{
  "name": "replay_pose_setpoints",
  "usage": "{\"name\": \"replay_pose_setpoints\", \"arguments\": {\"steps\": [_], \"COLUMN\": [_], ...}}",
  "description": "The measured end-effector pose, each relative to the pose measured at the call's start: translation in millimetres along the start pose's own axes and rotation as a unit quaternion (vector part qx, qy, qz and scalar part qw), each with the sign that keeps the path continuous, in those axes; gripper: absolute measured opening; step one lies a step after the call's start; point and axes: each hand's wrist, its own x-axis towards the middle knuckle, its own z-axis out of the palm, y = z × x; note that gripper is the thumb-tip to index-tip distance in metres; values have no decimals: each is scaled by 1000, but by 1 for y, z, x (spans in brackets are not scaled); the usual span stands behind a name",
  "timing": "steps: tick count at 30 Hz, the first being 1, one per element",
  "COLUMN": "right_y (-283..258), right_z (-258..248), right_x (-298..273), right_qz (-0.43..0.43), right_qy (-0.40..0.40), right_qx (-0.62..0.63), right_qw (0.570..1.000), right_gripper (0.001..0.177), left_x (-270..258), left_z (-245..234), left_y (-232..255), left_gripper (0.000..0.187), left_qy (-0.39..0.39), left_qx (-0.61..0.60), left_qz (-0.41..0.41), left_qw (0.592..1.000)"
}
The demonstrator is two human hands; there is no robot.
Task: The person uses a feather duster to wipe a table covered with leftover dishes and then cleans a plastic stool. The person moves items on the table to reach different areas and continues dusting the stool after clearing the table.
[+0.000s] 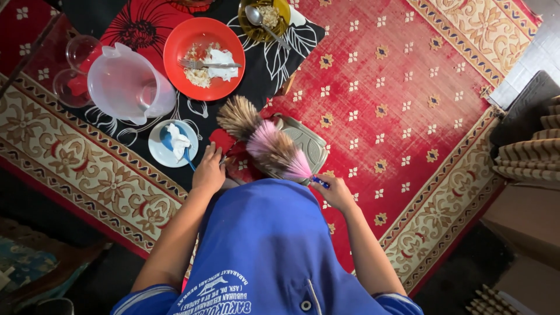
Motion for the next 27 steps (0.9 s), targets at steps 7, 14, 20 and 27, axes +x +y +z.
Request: {"name": "replay_pose_setpoints", "arguments": {"steps": [7, 14, 20, 27], "right_y": [0, -2, -3, 1], "right_z": [0, -1, 0, 13], "right_x": [1, 0, 3, 6], "right_qz": [3, 1, -3, -10], "right_qy": [-20, -31, -38, 2], "right_qx": [-5, -6, -7, -29], "right_qw": [1000, 999, 999, 1000], "right_gripper": [36, 36, 37, 37], "left_x": [0, -2, -4, -3], "left_z": [1, -3, -7, -4], "left_y": [-1, 3, 8, 3], "left_gripper": [55, 55, 54, 56], "left_qy": [1, -3, 3, -11], "left_qx": [2, -2, -4, -3], "left_qz": [-1, -9, -12, -11], "left_qw": [1000, 1000, 1000, 1000]}}
